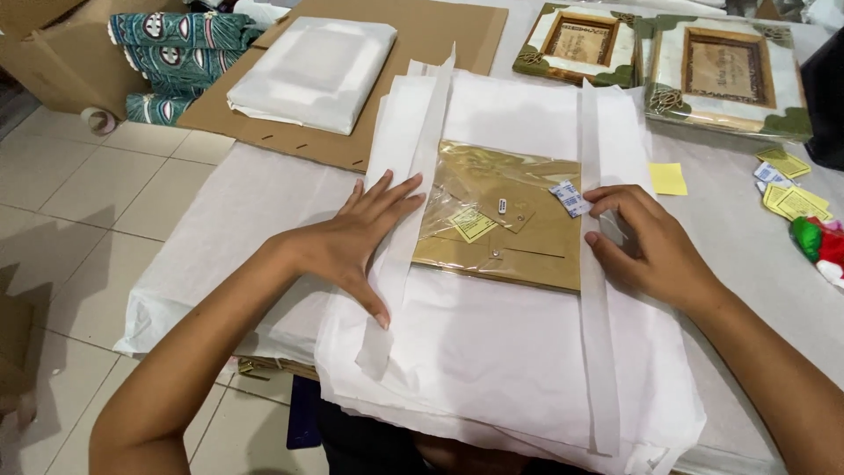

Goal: Wrapping picture frames in protective tissue paper for packaging at a workstation.

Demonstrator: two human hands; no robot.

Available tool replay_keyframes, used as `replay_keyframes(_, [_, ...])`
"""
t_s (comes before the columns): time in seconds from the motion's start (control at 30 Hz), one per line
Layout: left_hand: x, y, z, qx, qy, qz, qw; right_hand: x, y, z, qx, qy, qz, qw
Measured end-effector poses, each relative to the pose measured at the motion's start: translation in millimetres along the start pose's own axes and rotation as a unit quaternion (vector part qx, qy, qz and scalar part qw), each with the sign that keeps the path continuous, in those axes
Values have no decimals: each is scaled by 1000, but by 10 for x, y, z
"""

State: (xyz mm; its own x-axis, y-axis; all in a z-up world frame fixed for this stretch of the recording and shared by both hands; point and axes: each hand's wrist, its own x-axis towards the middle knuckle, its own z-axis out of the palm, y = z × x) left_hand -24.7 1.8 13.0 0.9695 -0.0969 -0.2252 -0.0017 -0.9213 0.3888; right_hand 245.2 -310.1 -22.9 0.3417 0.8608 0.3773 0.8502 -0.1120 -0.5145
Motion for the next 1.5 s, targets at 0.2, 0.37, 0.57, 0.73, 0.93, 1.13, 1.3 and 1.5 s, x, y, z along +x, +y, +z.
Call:
replay_keyframes(0.2, [74,-96,-28,23,42,15,999,10,23,10,-4,1,-14,1000])
replay_keyframes(0.37, [254,-261,-71,-29,188,113,975,6,34,12,2,1,-7,1000])
replay_keyframes(0.57, [580,-348,-132,15,281,152,947,18,51,12,7,4,-11,1000])
replay_keyframes(0.73, [813,-508,-262,58,251,156,954,17,-36,-20,8,2,21,1000])
replay_keyframes(0.93, [878,-606,-591,-73,119,49,989,18,-75,-57,28,-3,22,999])
replay_keyframes(1.13, [946,-521,-854,-84,32,-68,994,8,-10,-52,13,-4,14,1000])
replay_keyframes(1.3, [1131,-529,-947,-33,-14,-137,990,25,-98,-90,31,-15,29,999])
replay_keyframes(1.5, [1272,-571,-988,2,-77,-173,982,28,-81,-76,22,-17,32,999])
